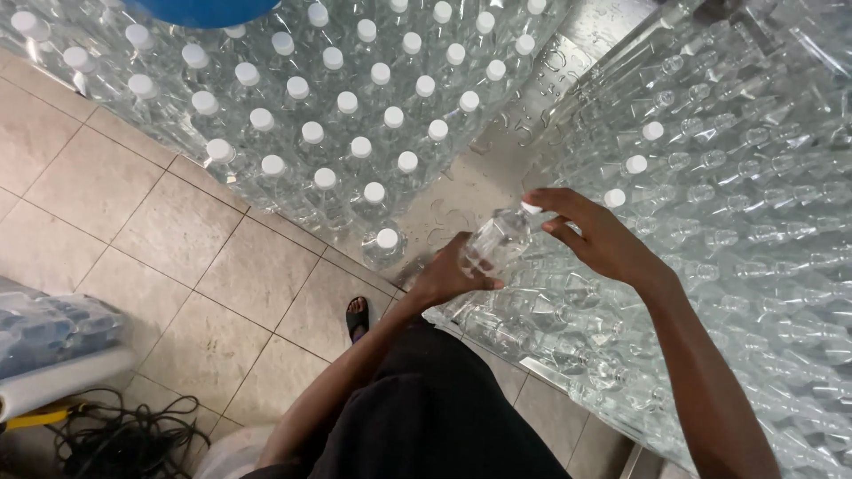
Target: Manually placing plastic caps onto the necks of clear water bottles arranged in a grid on a table.
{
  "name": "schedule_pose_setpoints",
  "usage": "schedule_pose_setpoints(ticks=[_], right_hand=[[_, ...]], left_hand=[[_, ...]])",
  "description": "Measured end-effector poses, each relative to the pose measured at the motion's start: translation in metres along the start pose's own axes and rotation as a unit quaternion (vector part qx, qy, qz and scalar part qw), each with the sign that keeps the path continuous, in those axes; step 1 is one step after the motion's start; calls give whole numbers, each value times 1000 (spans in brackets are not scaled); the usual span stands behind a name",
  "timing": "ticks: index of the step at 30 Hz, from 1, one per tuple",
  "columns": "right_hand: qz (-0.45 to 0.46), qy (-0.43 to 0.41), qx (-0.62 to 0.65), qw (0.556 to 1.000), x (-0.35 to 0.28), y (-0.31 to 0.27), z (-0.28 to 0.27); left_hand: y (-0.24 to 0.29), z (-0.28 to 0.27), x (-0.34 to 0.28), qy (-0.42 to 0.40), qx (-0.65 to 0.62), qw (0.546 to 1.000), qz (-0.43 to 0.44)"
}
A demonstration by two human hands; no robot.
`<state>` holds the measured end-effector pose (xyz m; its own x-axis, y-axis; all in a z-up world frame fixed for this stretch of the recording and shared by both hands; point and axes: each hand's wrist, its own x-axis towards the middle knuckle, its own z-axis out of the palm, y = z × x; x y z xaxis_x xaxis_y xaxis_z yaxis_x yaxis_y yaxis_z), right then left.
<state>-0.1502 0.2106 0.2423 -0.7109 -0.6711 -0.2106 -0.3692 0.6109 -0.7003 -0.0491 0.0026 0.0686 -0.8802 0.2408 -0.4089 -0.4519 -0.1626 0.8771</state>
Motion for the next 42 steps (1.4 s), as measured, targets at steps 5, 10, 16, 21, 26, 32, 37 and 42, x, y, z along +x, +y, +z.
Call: schedule_pose_setpoints(ticks=[5,10,16,21,26,32,37,42], right_hand=[[30,-37,-74,996,-14,13,-9],[167,-71,-158,971,-32,28,-3],[42,-71,-385,919,-75,59,-2],[-423,67,-503,751,-108,18,-11],[-245,151,-371,883,-103,12,-3],[389,71,-132,909,-56,-8,-16],[477,38,-69,875,-25,-18,-26],[545,7,43,837,-23,58,-14]], left_hand=[[17,-5,-21,-31,73,996,34],[6,2,-15,-47,185,981,38],[15,5,-20,-108,284,948,94],[36,-3,-6,-440,143,873,156],[60,13,-14,-407,192,884,128],[47,60,-16,-48,450,876,168],[23,69,-11,272,625,641,353],[0,53,4,327,627,578,408]])
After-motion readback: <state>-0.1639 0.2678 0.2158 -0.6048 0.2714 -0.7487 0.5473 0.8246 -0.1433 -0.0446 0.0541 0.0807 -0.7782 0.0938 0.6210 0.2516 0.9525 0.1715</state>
